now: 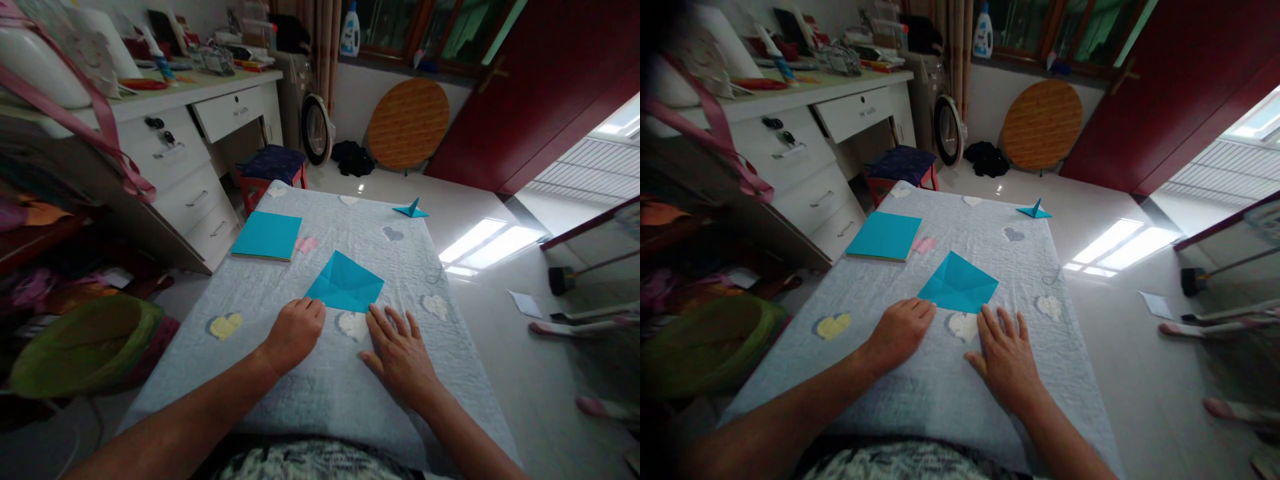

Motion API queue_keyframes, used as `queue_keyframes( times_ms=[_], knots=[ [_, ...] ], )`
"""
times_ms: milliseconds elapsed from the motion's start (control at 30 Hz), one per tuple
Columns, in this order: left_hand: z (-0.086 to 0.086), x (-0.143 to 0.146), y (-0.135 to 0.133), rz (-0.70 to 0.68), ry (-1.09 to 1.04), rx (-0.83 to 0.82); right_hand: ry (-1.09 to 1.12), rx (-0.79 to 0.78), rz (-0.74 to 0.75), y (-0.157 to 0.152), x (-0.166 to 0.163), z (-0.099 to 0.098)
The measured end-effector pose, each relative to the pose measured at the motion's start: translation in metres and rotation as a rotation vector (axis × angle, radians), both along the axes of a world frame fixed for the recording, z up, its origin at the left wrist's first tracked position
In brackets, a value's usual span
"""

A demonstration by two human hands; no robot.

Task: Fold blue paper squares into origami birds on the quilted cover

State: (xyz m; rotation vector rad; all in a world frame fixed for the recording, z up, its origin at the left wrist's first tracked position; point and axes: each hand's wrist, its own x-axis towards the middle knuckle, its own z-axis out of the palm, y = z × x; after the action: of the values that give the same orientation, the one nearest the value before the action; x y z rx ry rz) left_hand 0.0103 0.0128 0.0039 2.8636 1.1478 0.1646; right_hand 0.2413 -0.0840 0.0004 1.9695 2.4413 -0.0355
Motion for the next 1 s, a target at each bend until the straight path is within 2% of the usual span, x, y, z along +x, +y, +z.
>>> queue_keyframes(
  times_ms=[133,233,300,433,600,700,800,900,1000],
  knots=[
    [0.005,0.006,-0.010,0.119,0.026,0.007,0.047,0.008,-0.051,0.005,0.006,0.010],
    [0.008,0.008,-0.009,0.170,0.013,0.025,0.173,-0.004,-0.086,0.022,0.005,0.020],
    [0.008,0.007,-0.004,0.185,-0.021,0.048,0.257,0.048,-0.160,0.034,0.002,0.023],
    [0.004,0.002,0.009,0.191,-0.131,0.053,0.329,0.169,-0.291,0.050,-0.010,0.011],
    [-0.008,0.003,0.016,0.161,-0.449,-0.125,0.448,0.186,-0.307,0.053,-0.018,-0.007],
    [-0.011,0.008,0.016,0.136,-0.549,-0.248,0.493,0.254,-0.262,0.053,-0.019,-0.010],
    [-0.011,0.012,0.016,0.040,-0.617,-0.346,0.499,0.360,-0.147,0.051,-0.023,-0.009],
    [-0.010,0.013,0.016,-0.091,-0.667,-0.369,0.494,0.414,0.001,0.048,-0.027,-0.007],
    [-0.008,0.010,0.019,-0.114,-0.742,-0.361,0.482,0.444,0.115,0.047,-0.026,-0.006]
  ],
)
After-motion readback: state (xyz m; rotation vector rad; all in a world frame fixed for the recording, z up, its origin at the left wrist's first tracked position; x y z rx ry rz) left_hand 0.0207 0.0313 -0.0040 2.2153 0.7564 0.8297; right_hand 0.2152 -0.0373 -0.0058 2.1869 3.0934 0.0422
